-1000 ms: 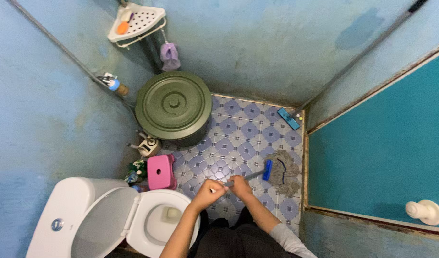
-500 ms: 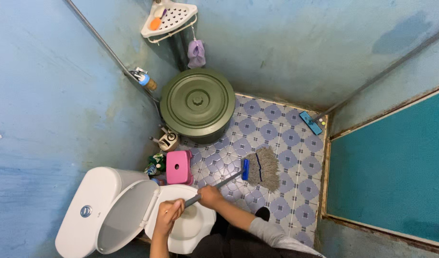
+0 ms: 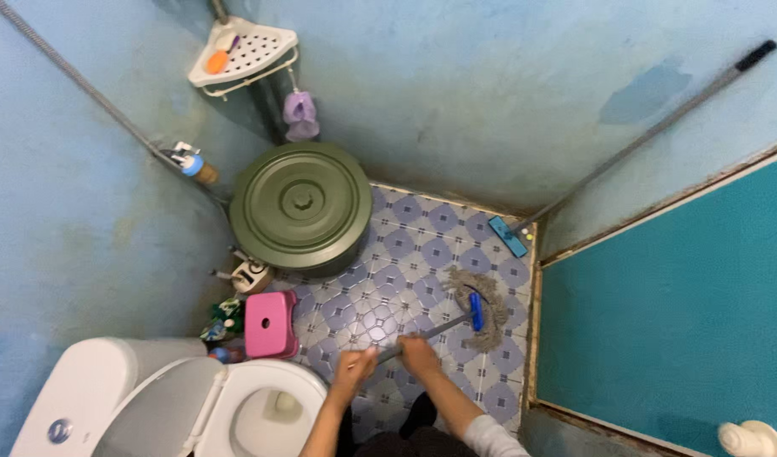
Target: The person attaches a wet cloth to a mop head and then cleans the floor of a bathroom by hand.
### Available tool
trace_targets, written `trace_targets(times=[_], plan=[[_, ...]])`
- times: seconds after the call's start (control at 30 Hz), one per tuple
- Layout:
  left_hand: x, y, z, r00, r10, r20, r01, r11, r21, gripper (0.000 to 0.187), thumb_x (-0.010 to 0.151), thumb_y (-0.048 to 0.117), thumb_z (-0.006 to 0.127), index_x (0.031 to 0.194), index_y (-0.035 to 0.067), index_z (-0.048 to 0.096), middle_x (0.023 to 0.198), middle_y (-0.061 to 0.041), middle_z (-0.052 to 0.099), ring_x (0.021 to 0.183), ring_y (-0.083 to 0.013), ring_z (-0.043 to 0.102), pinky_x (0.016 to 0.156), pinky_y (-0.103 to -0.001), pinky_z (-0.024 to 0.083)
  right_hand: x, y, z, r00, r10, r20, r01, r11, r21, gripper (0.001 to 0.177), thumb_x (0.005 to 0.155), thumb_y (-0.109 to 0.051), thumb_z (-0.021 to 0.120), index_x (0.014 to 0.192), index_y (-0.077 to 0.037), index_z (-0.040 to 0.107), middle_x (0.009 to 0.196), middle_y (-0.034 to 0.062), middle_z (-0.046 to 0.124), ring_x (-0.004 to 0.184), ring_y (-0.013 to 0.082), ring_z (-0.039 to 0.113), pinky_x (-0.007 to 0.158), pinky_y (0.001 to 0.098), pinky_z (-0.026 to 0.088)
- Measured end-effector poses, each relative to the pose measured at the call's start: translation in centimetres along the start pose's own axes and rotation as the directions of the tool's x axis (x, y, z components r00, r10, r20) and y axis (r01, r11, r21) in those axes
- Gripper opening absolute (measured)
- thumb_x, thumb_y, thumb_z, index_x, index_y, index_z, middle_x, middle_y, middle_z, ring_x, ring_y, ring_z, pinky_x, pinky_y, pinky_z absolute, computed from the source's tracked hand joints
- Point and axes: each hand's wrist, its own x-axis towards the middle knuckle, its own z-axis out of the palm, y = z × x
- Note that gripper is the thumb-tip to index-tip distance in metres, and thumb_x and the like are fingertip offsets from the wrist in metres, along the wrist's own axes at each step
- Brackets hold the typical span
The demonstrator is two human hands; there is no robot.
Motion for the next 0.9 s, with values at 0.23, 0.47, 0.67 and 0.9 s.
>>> trace_targets(times=[0.23,0.47,0.67,0.9], plan=[[5.9,1.5,12.6,0.948,0.057,0.313,-0.108,0.983,0.147,0.049,0.104,0.033,0.058,0.063,0.005,0.060,0.065,0.001,0.062,0.064,-0.0091,0.057,0.062,-0.028,0.047,-1.8,7.9,-6.3,0.948,0.266,-0.174,-0.238,0.957,0.165,0.027,0.084,-0.022,0.074,0.109,-0.013,0.069,0.107,0.0195,0.072,0.101,0.0405,0.070,0.087,0.0486,0.055],[2.8,2.4,8.8,0.952,0.122,0.280,-0.205,0.934,0.291,0.057,0.105,0.030,0.060,0.058,0.000,0.046,0.057,0.001,0.045,0.056,-0.0094,0.043,0.055,-0.032,0.036,-2.6,3.9,-3.9,0.961,-0.015,-0.278,0.091,0.960,0.266,0.025,0.076,-0.005,0.075,0.100,-0.007,0.069,0.107,0.0159,0.073,0.110,0.0376,0.066,0.098,0.0430,0.051],[-2.0,7.5,-1.5,0.974,0.107,0.198,-0.160,0.947,0.279,0.056,0.103,0.030,0.058,0.056,0.001,0.049,0.054,0.002,0.049,0.052,-0.0088,0.045,0.051,-0.030,0.037,-1.0,-5.1,2.1,0.946,-0.144,-0.289,0.269,0.846,0.461,0.037,0.075,0.006,0.070,0.109,-0.006,0.064,0.128,0.0153,0.064,0.126,0.0355,0.052,0.107,0.0415,0.043],[-8.5,12.6,-10.6,0.960,0.241,0.139,-0.272,0.919,0.284,0.053,0.099,0.022,0.064,0.055,-0.001,0.046,0.056,-0.002,0.048,0.056,-0.0129,0.044,0.055,-0.031,0.035,-0.5,-16.3,4.1,0.947,-0.320,-0.019,0.296,0.852,0.433,0.027,0.076,-0.015,0.074,0.102,-0.007,0.072,0.106,0.0156,0.072,0.104,0.0334,0.068,0.094,0.0411,0.053]])
